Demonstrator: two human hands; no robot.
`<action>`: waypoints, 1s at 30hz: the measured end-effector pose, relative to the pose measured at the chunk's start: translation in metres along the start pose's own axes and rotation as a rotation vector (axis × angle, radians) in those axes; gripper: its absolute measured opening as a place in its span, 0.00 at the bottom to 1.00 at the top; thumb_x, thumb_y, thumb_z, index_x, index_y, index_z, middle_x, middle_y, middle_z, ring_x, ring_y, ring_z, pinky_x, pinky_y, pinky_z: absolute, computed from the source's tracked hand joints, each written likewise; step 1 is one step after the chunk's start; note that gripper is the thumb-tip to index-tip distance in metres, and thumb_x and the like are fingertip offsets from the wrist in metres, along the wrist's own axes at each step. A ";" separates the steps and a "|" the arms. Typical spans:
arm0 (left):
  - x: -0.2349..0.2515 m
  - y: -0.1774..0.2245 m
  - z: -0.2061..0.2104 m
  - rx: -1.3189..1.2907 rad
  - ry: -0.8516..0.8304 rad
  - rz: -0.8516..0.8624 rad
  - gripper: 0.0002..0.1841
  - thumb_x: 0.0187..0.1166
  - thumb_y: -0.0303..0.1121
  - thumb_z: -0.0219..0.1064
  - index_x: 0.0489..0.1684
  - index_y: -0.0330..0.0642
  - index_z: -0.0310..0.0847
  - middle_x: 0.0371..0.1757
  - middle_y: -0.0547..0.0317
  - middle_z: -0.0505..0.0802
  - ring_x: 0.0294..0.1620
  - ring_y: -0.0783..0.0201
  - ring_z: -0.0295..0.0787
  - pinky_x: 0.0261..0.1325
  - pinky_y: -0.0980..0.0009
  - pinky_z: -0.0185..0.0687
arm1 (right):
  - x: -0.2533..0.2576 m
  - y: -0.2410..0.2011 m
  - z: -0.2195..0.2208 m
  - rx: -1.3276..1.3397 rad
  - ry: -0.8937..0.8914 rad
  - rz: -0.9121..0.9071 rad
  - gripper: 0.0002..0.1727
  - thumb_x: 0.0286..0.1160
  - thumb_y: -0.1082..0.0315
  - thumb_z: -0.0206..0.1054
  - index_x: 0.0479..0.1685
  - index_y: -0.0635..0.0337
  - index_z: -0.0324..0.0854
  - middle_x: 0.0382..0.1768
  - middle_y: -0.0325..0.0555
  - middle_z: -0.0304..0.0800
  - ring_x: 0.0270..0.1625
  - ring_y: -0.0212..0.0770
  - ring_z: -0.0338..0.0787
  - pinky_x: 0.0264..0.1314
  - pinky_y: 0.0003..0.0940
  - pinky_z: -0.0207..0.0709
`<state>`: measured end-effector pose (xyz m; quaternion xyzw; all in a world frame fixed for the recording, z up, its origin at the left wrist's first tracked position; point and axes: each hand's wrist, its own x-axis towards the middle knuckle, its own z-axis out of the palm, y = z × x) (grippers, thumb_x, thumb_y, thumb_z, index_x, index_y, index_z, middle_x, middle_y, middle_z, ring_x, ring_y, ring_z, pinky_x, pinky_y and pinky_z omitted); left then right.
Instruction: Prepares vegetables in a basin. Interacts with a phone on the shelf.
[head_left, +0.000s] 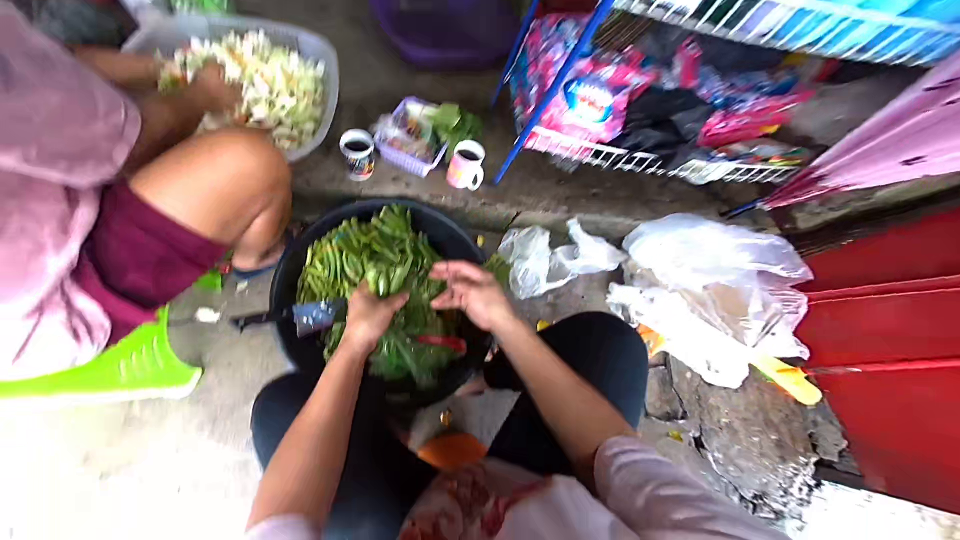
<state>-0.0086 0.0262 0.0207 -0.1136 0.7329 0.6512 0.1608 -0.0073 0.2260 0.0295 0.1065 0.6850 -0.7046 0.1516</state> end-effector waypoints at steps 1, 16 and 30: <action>0.001 -0.006 0.000 0.051 -0.010 0.000 0.31 0.66 0.25 0.81 0.71 0.30 0.74 0.61 0.40 0.90 0.62 0.53 0.89 0.69 0.54 0.84 | -0.001 -0.003 -0.002 -0.130 -0.043 -0.055 0.20 0.85 0.80 0.53 0.72 0.65 0.77 0.64 0.53 0.88 0.36 0.40 0.94 0.42 0.38 0.92; -0.013 -0.011 -0.006 0.001 -0.336 0.181 0.29 0.62 0.18 0.80 0.66 0.35 0.77 0.49 0.51 0.93 0.44 0.64 0.90 0.49 0.65 0.88 | 0.027 -0.028 -0.001 -0.730 -0.638 0.072 0.35 0.66 0.74 0.79 0.74 0.65 0.68 0.42 0.56 0.86 0.24 0.42 0.82 0.26 0.37 0.80; -0.001 -0.014 0.013 -0.233 -0.131 0.165 0.25 0.70 0.18 0.74 0.66 0.34 0.72 0.45 0.52 0.92 0.41 0.63 0.91 0.50 0.64 0.90 | -0.007 0.025 0.014 0.776 -0.148 -0.126 0.17 0.92 0.58 0.54 0.67 0.52 0.83 0.68 0.42 0.89 0.74 0.42 0.86 0.75 0.47 0.80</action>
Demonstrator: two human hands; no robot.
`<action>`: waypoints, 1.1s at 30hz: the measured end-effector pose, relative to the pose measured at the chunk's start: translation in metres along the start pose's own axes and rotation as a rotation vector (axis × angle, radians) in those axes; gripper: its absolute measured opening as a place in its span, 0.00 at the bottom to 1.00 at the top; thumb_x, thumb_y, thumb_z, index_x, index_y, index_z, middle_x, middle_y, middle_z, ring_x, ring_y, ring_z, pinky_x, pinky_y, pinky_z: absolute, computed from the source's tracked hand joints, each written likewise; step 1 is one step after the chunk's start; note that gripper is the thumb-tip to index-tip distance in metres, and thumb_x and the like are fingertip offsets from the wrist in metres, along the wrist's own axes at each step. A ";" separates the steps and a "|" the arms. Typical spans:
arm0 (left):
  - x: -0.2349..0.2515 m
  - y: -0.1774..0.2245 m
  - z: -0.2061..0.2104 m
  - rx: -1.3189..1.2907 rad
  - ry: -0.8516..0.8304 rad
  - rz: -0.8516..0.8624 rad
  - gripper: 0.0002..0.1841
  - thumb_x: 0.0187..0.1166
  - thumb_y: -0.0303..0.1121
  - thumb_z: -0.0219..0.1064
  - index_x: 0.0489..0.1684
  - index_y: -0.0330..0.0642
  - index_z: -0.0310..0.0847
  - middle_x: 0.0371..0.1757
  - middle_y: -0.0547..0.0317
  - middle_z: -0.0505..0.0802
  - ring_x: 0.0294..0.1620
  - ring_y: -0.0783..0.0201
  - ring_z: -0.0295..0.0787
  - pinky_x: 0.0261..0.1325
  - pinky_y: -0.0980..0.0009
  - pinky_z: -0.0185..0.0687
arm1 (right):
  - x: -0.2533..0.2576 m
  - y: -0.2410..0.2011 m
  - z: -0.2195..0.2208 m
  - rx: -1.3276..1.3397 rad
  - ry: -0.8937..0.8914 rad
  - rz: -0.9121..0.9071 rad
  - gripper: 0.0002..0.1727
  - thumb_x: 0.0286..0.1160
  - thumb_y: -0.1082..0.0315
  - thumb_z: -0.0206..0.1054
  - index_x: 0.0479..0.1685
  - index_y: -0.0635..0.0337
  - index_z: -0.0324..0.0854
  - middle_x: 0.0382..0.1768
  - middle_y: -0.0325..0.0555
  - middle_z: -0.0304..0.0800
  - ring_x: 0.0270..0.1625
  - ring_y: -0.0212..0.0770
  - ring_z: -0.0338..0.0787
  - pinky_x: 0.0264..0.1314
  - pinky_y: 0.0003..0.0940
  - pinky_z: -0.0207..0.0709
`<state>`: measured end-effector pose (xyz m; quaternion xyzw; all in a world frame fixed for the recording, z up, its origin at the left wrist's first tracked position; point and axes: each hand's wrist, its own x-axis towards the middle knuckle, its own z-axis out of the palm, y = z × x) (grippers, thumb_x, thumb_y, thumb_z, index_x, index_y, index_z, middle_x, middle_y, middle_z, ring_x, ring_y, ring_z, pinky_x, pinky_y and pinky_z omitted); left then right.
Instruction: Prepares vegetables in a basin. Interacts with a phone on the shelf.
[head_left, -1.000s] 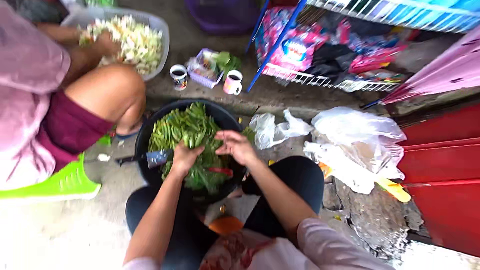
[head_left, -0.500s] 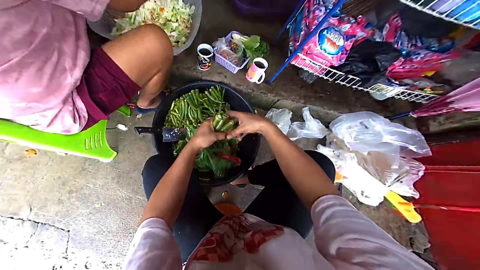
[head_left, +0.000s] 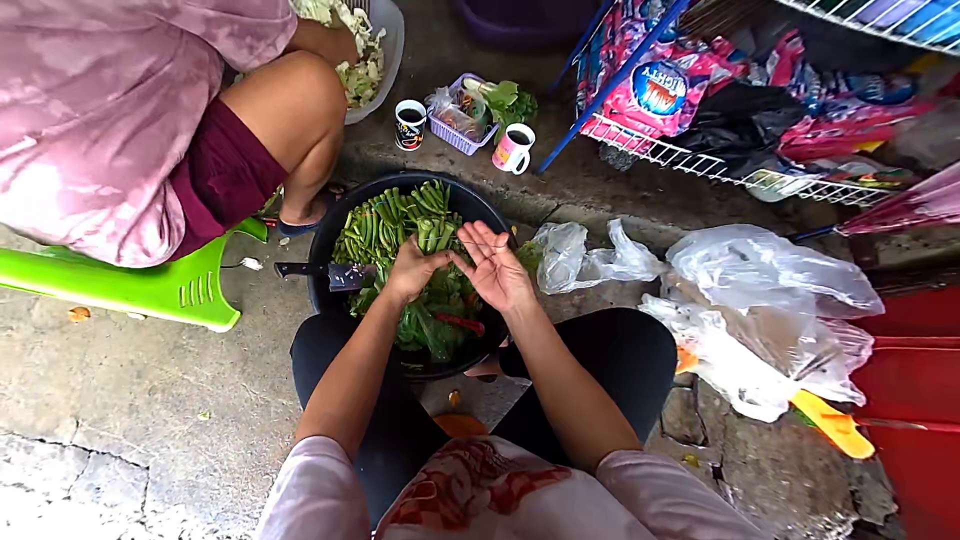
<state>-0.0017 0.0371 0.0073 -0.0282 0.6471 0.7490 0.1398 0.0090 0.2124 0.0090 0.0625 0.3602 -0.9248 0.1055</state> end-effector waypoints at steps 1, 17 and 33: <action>0.000 0.000 -0.001 0.186 0.012 0.041 0.29 0.70 0.23 0.77 0.71 0.32 0.71 0.52 0.46 0.92 0.50 0.58 0.92 0.58 0.58 0.88 | 0.003 0.002 0.003 -0.070 0.051 0.013 0.17 0.92 0.64 0.53 0.69 0.55 0.81 0.68 0.44 0.88 0.72 0.43 0.86 0.72 0.46 0.81; 0.007 0.001 -0.009 1.007 -0.200 0.063 0.29 0.70 0.27 0.77 0.70 0.26 0.71 0.58 0.29 0.87 0.62 0.33 0.86 0.67 0.37 0.78 | 0.025 -0.012 0.012 -1.206 -0.265 -0.029 0.23 0.51 0.76 0.85 0.50 0.60 0.87 0.62 0.51 0.82 0.54 0.42 0.85 0.48 0.36 0.84; 0.031 -0.009 -0.046 0.966 -0.227 -0.208 0.47 0.65 0.46 0.85 0.83 0.33 0.66 0.82 0.28 0.72 0.84 0.29 0.64 0.81 0.29 0.59 | 0.047 -0.022 -0.064 -1.233 0.016 0.331 0.21 0.62 0.79 0.80 0.55 0.69 0.81 0.52 0.59 0.84 0.42 0.49 0.90 0.41 0.46 0.90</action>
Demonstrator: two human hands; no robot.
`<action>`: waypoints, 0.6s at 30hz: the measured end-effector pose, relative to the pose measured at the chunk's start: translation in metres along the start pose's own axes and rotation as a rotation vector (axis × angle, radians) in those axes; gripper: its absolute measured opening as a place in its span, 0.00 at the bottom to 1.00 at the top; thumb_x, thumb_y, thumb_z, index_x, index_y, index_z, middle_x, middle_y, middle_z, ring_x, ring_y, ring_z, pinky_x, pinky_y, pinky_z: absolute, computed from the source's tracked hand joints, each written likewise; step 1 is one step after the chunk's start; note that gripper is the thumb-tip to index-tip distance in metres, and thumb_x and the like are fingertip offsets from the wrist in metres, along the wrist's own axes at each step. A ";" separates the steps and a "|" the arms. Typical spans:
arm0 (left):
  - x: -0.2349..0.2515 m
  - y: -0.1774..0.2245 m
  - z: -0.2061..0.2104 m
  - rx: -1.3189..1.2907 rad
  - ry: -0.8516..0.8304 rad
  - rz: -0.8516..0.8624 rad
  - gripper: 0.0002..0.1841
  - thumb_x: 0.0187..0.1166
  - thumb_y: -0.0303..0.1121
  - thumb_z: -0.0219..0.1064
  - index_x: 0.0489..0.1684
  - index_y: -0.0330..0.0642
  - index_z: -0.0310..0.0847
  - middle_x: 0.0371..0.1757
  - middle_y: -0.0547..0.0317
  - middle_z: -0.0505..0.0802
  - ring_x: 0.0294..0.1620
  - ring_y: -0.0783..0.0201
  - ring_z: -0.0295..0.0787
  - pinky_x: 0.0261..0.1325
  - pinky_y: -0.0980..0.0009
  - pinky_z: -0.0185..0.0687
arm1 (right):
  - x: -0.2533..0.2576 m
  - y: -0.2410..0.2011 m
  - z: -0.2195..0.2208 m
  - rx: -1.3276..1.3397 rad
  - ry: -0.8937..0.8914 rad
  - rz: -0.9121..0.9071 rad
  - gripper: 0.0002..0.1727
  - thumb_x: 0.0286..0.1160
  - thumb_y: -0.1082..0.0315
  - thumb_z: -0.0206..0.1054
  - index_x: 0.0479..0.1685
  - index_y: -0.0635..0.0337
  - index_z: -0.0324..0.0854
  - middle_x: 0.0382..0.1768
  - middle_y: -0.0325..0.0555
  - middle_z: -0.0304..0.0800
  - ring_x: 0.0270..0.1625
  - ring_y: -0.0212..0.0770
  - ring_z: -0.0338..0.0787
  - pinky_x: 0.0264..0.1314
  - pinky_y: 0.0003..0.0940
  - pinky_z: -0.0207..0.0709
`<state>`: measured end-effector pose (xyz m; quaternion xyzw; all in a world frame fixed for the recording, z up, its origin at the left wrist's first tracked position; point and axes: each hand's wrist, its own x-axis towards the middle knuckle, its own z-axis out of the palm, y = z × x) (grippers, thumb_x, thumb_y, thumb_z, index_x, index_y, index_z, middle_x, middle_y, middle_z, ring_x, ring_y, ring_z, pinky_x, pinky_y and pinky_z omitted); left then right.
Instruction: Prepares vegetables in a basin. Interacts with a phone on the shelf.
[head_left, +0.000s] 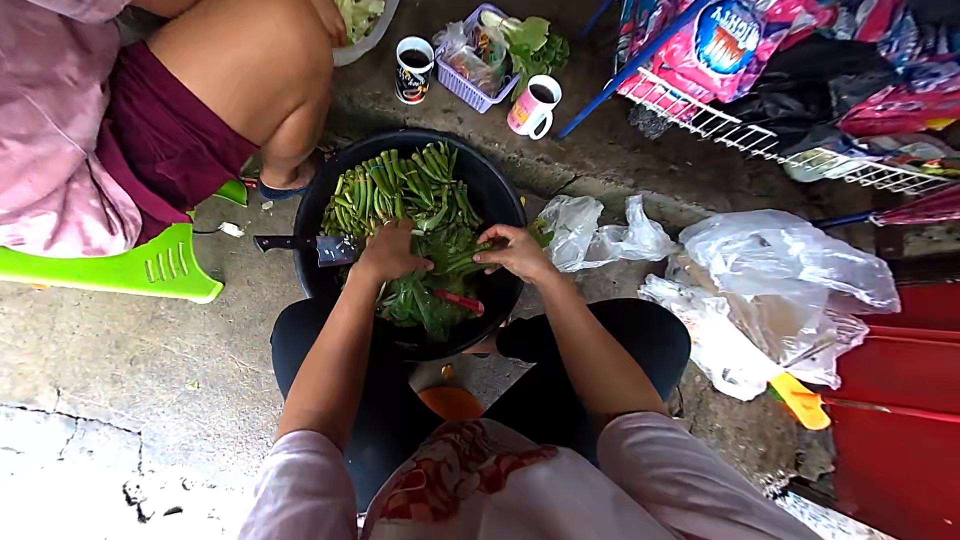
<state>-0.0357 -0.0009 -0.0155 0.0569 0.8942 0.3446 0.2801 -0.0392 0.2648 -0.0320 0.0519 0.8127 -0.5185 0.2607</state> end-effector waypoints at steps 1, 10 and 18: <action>0.003 0.004 0.005 -0.026 -0.063 0.049 0.48 0.63 0.45 0.86 0.84 0.33 0.66 0.81 0.29 0.73 0.83 0.31 0.66 0.81 0.31 0.61 | -0.002 -0.005 0.006 -0.013 -0.048 -0.026 0.21 0.62 0.78 0.80 0.56 0.69 0.81 0.53 0.60 0.84 0.42 0.49 0.91 0.41 0.46 0.90; 0.002 0.003 -0.012 -0.428 0.111 0.016 0.27 0.71 0.36 0.80 0.65 0.30 0.80 0.59 0.38 0.90 0.63 0.46 0.87 0.71 0.42 0.78 | -0.002 -0.059 0.032 0.282 0.058 -0.205 0.22 0.84 0.66 0.66 0.72 0.64 0.72 0.61 0.53 0.85 0.52 0.47 0.94 0.49 0.45 0.92; -0.010 0.011 -0.013 -1.121 0.396 0.144 0.12 0.76 0.28 0.73 0.53 0.40 0.79 0.33 0.65 0.91 0.29 0.72 0.88 0.35 0.75 0.87 | -0.081 0.035 0.044 -0.135 -0.077 0.062 0.19 0.87 0.62 0.65 0.66 0.67 0.80 0.58 0.62 0.88 0.53 0.52 0.91 0.59 0.51 0.85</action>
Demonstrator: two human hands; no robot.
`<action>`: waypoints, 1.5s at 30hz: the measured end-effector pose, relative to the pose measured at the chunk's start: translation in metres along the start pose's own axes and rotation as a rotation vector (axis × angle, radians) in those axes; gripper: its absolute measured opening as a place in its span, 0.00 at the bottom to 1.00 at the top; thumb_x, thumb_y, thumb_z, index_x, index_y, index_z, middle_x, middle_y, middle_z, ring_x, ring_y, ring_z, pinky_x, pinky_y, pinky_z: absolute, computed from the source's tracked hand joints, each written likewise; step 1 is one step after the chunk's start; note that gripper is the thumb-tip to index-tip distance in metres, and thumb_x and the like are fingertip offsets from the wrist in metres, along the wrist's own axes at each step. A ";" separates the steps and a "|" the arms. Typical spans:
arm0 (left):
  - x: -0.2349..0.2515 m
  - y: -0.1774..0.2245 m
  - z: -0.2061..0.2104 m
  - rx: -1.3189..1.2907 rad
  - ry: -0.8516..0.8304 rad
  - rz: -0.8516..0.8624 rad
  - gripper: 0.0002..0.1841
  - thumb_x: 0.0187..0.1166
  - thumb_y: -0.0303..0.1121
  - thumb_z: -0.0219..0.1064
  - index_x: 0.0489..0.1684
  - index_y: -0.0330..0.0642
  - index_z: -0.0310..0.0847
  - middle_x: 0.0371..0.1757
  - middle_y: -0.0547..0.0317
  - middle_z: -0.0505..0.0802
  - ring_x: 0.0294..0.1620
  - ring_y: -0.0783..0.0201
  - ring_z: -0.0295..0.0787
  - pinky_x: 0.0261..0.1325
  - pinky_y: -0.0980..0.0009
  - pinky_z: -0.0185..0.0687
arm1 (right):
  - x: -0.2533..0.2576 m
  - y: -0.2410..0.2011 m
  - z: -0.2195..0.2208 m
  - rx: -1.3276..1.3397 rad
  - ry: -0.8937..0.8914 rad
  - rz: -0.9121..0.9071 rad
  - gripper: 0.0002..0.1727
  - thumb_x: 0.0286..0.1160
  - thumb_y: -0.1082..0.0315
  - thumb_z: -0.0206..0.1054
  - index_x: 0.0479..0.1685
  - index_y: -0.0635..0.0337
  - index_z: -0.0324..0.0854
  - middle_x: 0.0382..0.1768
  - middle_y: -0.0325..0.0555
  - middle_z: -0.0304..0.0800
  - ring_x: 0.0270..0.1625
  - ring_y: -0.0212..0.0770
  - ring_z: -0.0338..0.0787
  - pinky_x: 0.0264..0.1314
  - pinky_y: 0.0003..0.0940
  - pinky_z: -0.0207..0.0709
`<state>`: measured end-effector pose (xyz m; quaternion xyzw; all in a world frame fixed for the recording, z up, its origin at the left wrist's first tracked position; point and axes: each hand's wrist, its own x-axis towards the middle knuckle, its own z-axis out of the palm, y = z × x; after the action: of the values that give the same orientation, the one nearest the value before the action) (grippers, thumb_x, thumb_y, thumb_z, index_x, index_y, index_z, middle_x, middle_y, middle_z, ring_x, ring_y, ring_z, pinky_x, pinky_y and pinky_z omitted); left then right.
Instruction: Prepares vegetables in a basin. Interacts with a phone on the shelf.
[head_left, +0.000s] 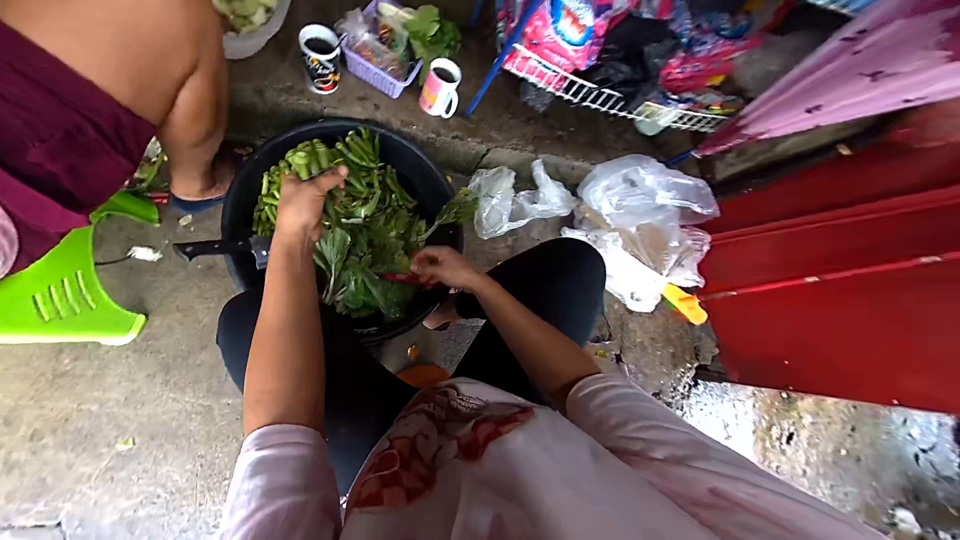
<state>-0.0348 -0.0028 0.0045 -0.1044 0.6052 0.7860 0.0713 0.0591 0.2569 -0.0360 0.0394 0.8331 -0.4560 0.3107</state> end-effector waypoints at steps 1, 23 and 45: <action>-0.002 0.000 0.000 -0.032 0.019 0.009 0.11 0.76 0.28 0.73 0.51 0.42 0.79 0.31 0.66 0.91 0.28 0.72 0.87 0.34 0.75 0.87 | -0.008 0.001 0.001 -0.015 -0.015 0.021 0.18 0.88 0.63 0.64 0.66 0.68 0.79 0.59 0.62 0.87 0.54 0.51 0.90 0.61 0.49 0.84; 0.032 0.010 -0.035 -0.263 0.170 -0.298 0.22 0.91 0.51 0.53 0.64 0.41 0.77 0.42 0.54 0.93 0.35 0.63 0.91 0.36 0.68 0.88 | 0.152 -0.073 -0.005 0.128 0.101 -0.096 0.19 0.88 0.60 0.63 0.65 0.68 0.80 0.56 0.60 0.89 0.48 0.47 0.92 0.57 0.45 0.86; 0.049 0.024 -0.014 0.800 0.021 -0.047 0.54 0.75 0.44 0.76 0.91 0.23 0.40 0.91 0.21 0.51 0.91 0.28 0.51 0.88 0.38 0.55 | 0.002 -0.078 -0.047 -0.073 0.438 -0.087 0.27 0.85 0.62 0.66 0.77 0.70 0.72 0.75 0.66 0.77 0.66 0.53 0.88 0.70 0.46 0.82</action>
<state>-0.0870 -0.0227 0.0109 -0.0902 0.8616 0.4853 0.1183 0.0081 0.2475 0.0390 0.0901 0.8976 -0.4190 0.1037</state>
